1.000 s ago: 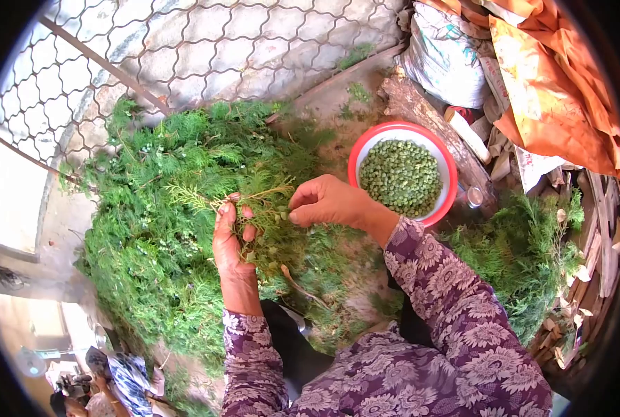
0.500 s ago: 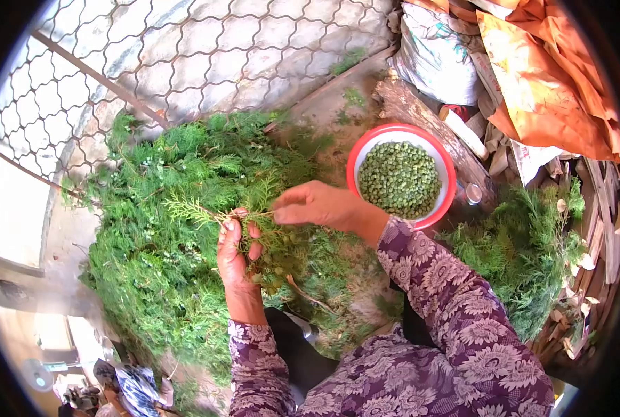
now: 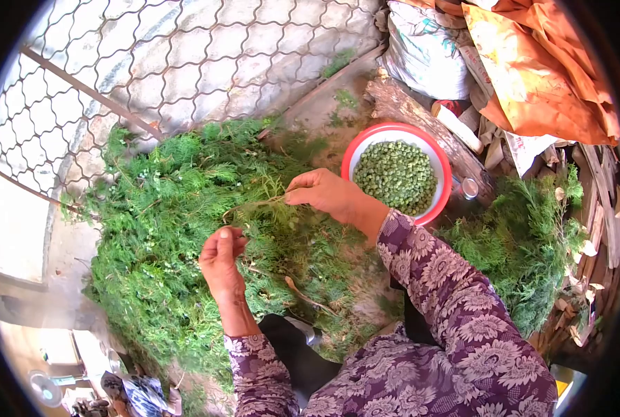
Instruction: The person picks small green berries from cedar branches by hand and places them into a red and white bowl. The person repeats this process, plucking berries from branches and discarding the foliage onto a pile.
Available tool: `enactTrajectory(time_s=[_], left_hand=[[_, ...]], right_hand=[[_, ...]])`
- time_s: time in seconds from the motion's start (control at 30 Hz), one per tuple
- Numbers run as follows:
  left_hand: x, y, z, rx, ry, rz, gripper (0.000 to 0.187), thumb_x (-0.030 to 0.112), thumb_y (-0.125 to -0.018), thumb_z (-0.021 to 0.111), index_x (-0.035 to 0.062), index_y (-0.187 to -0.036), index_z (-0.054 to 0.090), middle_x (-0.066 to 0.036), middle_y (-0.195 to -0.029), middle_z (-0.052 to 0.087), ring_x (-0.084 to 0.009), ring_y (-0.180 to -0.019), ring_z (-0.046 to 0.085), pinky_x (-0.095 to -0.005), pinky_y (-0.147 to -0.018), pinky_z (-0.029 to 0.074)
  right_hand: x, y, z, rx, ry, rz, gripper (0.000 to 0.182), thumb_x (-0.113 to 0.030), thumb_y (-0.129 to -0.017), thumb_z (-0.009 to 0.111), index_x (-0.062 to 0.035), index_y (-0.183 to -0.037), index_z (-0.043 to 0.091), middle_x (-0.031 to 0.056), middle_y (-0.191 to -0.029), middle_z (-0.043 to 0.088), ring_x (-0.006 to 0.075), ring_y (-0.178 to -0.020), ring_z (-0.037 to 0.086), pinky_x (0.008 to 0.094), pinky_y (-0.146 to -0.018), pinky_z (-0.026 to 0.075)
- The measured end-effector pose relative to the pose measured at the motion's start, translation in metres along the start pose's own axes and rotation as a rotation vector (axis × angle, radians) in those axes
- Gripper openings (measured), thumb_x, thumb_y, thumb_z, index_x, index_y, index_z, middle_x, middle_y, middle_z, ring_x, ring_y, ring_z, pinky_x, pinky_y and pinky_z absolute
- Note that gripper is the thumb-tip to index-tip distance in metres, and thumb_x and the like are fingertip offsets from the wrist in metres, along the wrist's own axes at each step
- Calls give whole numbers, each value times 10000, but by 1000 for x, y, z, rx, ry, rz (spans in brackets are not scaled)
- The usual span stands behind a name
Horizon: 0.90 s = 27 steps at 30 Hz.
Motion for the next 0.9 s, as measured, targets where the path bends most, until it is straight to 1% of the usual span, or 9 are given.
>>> enactTrajectory(time_s=[0.1,0.2,0.33,0.4,0.53,0.6,0.73,0.83,0.9], left_hand=[[4,6,5,61,-90,484,172,42,-776,637,3,-942,607,-79,-912,620,-130,-822,568,-253,-772,455],[14,14,33,-70,-633,889,250,45,-773,621,17,-1020,595,-127,-1022,592,-155,-929,551,-282,-821,437],[5,13,42,-192,-623,874,268,32,-798,592,5,-1064,563,-46,-965,607,-121,-861,559,-253,-791,441],[-5,12,38,-336,-445,397,270,38,-807,584,-3,-1072,554,-25,-912,600,-96,-807,550,-237,-741,446],[-16,12,30,-417,-209,195,256,80,-821,581,-14,-1058,556,-17,-802,599,-78,-645,532,-197,-569,427],[-12,16,26,-373,-144,-110,184,71,-818,586,-7,-985,587,36,-689,545,-27,-529,434,-169,-461,342],[-16,17,27,-387,-47,-147,124,83,-814,591,8,-912,605,36,-637,539,-13,-475,391,-160,-426,299],[-13,18,28,-340,-127,-166,105,99,-815,589,21,-881,611,38,-627,541,-11,-476,393,-163,-427,302],[-17,15,25,-327,-127,-147,113,115,-819,583,23,-880,610,37,-632,548,-7,-482,397,-161,-428,298]], right_hand=[[-4,3,1,-16,67,52,140,-154,-781,609,-33,-851,615,-25,-746,573,52,-678,482,202,-617,363],[2,3,9,-138,124,63,161,-182,-784,614,-34,-849,616,-28,-722,566,46,-656,475,194,-598,356],[0,7,16,-296,216,82,177,-209,-809,590,-39,-848,616,-32,-699,555,39,-640,470,192,-555,356],[-12,16,22,-326,118,207,209,-241,-838,556,-41,-858,613,-35,-702,543,40,-657,482,201,-540,388],[-8,16,19,-295,63,183,239,-267,-851,536,-43,-910,598,-26,-744,551,52,-686,504,209,-541,424],[-6,16,16,-287,8,226,288,-285,-850,538,-30,-980,574,-10,-793,558,68,-728,527,220,-593,456],[-22,21,13,-194,146,183,312,-275,-850,540,-16,-1024,554,8,-835,569,72,-756,536,226,-634,463],[-10,11,-3,-42,229,15,322,-274,-795,616,-5,-970,587,36,-821,601,97,-735,554,243,-638,466],[-7,5,-9,-2,268,-265,291,-236,-755,644,-5,-929,608,37,-805,612,98,-716,560,238,-647,457]])
Point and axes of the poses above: each hand's wrist, its own y-axis away from the middle knuckle, its own z-axis out of the palm, x = y × z, the point moved 2 cm from there along -y, towards the middle knuckle
